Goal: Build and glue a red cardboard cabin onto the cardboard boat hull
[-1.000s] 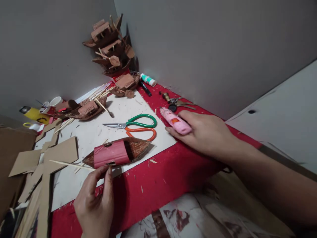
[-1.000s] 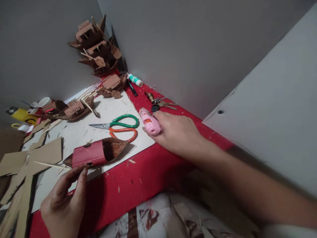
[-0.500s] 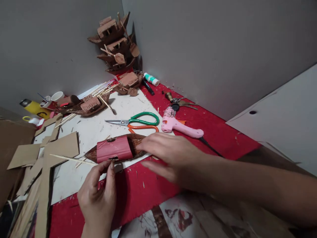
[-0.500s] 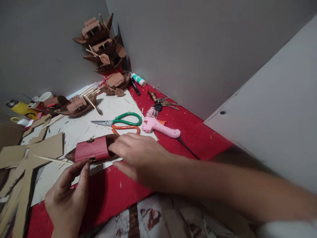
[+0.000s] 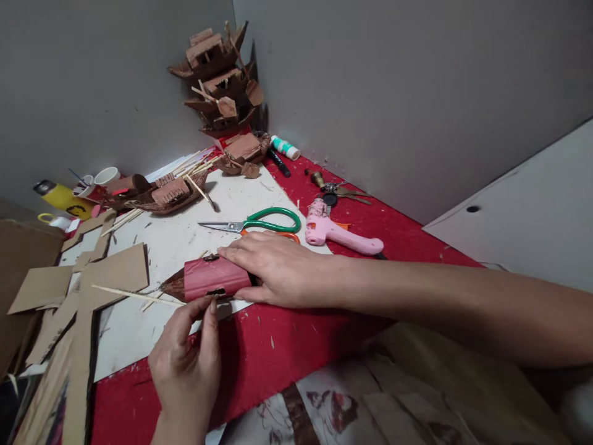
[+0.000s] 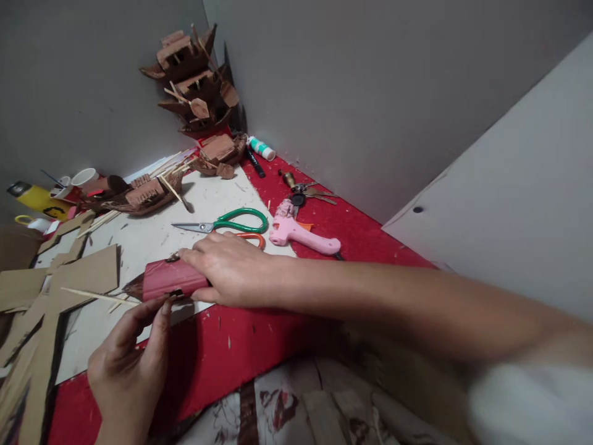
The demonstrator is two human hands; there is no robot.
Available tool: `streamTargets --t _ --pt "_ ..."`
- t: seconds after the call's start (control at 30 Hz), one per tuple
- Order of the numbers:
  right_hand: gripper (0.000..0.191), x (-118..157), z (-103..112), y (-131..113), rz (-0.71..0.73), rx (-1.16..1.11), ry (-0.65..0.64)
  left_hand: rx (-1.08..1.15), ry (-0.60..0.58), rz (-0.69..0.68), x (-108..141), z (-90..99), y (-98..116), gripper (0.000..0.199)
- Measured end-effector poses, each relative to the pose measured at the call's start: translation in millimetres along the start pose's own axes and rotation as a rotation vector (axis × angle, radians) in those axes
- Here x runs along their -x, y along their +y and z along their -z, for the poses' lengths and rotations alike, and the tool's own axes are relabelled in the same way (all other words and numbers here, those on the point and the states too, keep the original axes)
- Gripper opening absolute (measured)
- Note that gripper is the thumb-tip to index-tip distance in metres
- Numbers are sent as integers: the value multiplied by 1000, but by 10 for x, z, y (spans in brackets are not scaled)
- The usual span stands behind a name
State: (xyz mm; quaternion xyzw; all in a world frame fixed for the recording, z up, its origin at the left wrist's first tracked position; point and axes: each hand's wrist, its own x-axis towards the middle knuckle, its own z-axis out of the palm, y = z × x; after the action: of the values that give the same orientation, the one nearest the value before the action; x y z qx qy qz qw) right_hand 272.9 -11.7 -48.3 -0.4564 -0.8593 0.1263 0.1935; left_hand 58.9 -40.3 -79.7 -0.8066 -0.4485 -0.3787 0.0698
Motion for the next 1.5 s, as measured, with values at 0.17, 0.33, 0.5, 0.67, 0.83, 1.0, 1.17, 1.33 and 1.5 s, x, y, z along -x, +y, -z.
streamTargets --t 0.17,0.33,0.5,0.67,0.83,1.0,1.17,1.33,1.5 --pt "57 -17 -7 6 -22 -9 -5 15 -15 2 -33 -1 10 11" --pt "58 -10 5 -6 -43 -12 -20 28 -43 26 -70 7 32 8" --pt "60 -5 19 -7 -40 -7 -35 3 -41 33 -77 7 26 8" --pt "61 -16 27 -29 -67 5 -67 -24 -37 -11 -101 -3 19 10" --pt "59 -14 14 -34 -52 13 -40 24 -48 2 -133 -27 28 7" --pt "58 4 -5 -23 -30 15 -6 84 -44 49 -104 -37 39 7" --pt "58 19 -11 -17 -11 6 -6 157 -61 143 -92 -31 74 9" --pt "59 14 -19 -15 -22 13 -6 191 -85 191 -89 -31 90 12" --pt "58 14 -25 -18 -13 7 9 189 -83 216 -82 -39 94 18"
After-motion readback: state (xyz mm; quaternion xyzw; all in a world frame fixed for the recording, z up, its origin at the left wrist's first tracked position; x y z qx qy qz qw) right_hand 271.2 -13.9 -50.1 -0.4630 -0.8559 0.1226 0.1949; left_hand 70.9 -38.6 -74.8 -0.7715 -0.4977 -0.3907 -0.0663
